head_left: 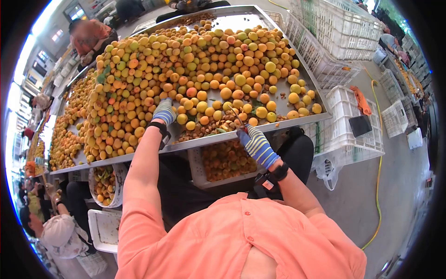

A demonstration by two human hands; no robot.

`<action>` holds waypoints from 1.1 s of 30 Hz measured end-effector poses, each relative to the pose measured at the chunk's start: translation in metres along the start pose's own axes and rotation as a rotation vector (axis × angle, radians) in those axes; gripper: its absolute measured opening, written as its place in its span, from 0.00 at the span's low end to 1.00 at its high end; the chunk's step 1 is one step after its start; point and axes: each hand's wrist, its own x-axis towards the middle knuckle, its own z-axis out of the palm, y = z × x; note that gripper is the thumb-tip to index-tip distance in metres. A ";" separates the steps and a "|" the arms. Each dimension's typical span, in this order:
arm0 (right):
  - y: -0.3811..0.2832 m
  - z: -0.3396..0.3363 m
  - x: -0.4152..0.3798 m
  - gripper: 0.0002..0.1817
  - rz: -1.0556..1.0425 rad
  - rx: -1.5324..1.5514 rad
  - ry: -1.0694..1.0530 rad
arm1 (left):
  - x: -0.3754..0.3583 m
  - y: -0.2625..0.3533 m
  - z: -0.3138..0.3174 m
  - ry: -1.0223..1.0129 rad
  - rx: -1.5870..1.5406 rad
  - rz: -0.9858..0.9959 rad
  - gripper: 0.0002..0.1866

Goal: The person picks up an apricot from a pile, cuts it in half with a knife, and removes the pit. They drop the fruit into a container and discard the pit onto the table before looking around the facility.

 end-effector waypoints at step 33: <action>-0.104 0.009 -0.044 0.16 -0.425 -0.275 0.265 | -0.187 0.134 0.007 -0.502 -2.353 0.171 0.20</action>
